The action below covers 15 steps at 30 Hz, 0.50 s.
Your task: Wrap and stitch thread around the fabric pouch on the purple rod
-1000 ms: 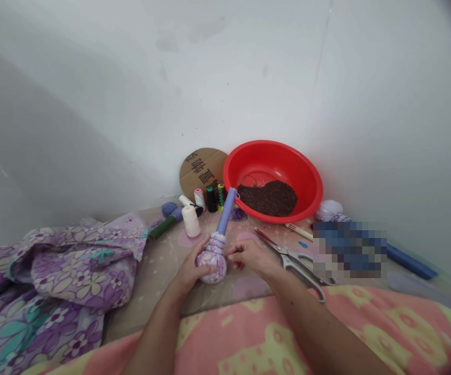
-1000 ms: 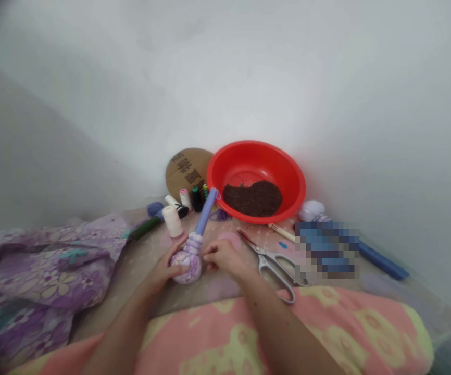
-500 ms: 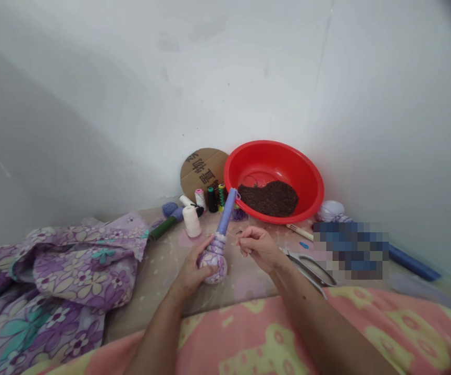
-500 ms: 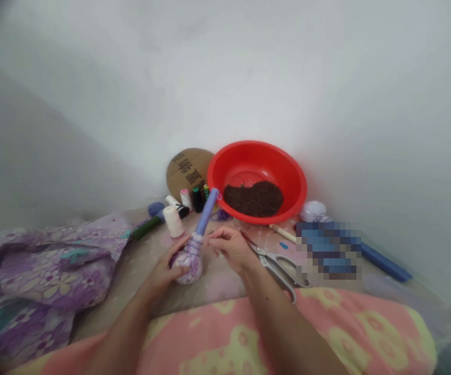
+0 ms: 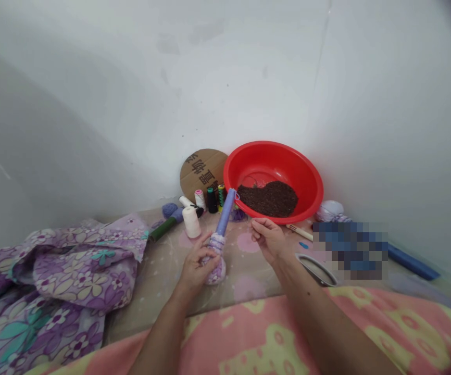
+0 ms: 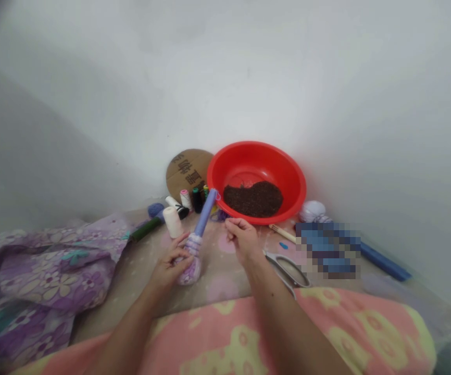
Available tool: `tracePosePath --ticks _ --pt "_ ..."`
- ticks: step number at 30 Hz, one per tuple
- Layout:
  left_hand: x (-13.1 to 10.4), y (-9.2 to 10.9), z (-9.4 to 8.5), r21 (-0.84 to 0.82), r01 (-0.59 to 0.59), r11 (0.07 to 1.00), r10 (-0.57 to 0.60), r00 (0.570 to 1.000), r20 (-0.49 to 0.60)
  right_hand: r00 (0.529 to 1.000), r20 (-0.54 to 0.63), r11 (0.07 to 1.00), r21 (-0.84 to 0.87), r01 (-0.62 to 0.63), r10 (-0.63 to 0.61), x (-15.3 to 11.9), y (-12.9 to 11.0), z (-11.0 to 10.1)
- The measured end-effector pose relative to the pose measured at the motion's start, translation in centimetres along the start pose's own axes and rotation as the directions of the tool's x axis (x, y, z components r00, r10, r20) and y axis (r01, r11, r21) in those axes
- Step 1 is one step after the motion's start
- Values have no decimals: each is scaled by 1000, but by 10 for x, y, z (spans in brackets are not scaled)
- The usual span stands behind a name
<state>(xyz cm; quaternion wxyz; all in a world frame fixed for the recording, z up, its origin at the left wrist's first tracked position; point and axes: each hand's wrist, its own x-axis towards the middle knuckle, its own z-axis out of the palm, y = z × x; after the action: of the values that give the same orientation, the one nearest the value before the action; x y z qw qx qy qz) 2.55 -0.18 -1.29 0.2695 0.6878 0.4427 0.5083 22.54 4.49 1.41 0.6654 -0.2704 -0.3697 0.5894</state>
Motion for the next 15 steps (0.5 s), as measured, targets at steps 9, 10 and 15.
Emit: tracePosePath --ticks 9,10,15 --pt "0 -5 -4 -182 197 963 -212 975 -62 969 238 827 -530 188 -68 -1 5 -3" --pt "1 -7 -5 -197 201 960 -217 974 -64 938 345 803 -559 206 0 -4 6 -2" --pt "2 -11 -5 -230 209 950 -228 972 -61 747 634 692 -632 348 202 -10 21 0"
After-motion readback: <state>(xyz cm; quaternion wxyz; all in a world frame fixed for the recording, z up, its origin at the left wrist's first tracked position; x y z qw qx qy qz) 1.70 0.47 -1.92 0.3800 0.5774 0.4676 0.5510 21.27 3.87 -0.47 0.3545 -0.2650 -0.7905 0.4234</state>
